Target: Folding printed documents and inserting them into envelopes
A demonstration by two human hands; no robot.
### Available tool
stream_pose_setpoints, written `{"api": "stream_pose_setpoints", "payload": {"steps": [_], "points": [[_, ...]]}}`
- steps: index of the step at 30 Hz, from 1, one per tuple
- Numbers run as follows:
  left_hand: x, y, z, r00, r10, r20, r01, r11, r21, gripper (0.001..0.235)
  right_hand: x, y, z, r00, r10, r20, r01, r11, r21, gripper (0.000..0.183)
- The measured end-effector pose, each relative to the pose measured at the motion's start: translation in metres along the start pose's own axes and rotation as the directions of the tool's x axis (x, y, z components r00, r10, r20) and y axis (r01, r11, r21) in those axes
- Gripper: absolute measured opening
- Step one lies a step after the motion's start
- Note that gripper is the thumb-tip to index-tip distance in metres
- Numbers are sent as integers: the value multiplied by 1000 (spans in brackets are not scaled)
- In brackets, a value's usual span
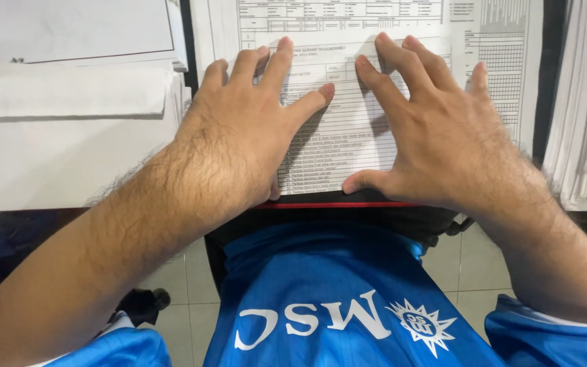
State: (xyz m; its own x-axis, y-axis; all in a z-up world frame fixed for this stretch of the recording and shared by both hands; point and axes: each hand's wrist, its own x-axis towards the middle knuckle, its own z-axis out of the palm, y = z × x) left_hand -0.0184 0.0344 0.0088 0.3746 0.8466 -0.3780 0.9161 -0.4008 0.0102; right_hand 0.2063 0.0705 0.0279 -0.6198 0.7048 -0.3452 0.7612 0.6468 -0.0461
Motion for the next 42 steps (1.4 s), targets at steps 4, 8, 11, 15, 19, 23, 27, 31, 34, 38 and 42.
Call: {"api": "stream_pose_setpoints", "payload": {"steps": [4, 8, 11, 15, 19, 23, 27, 31, 34, 38, 42], "points": [[-4, 0, -5, 1000, 10, -4, -9, 1000, 19, 146, -10, 20, 2, 998, 32, 46, -33, 999, 14, 139], [-5, -2, -3, 1000, 18, -8, -18, 1000, 10, 151, -25, 44, 1, 988, 115, 102, -117, 993, 17, 141], [-3, -4, -2, 1000, 26, -11, -26, 999, 28, 153, -38, 63, 5, 983, 161, 88, -158, 987, -33, 139], [-4, -8, 1, 999, 50, 6, -50, 998, 29, 154, -48, 76, 12, 986, 153, 58, -146, 982, -118, 136], [-6, -7, -3, 999, 39, -19, -38, 998, 41, 151, -47, 76, 11, 983, 160, 86, -144, 975, -169, 135], [-7, -9, -1, 997, 53, -50, -51, 998, 45, 151, -50, 86, 18, 991, 126, 37, -113, 965, -237, 135], [-6, -9, -2, 1000, 24, -17, -24, 1000, -15, 153, -49, 84, 15, 990, 133, 53, -119, 968, -220, 134], [-6, -7, -9, 1000, -15, 25, 17, 998, -63, 154, -48, 81, 11, 989, 143, 44, -128, 962, -240, 136], [-5, -3, -10, 998, -17, 60, 19, 1000, -22, 159, -46, 78, 8, 986, 150, 67, -129, 959, -254, 137], [-2, -5, -17, 992, -31, 121, 33, 999, -16, 156, -43, 75, -1, 979, 182, 91, -155, 956, -248, 138], [-10, -8, -3, 1000, 25, -11, -26, 996, -83, 147, -45, 77, 1, 987, 142, 79, -119, 963, -241, 136]]}}
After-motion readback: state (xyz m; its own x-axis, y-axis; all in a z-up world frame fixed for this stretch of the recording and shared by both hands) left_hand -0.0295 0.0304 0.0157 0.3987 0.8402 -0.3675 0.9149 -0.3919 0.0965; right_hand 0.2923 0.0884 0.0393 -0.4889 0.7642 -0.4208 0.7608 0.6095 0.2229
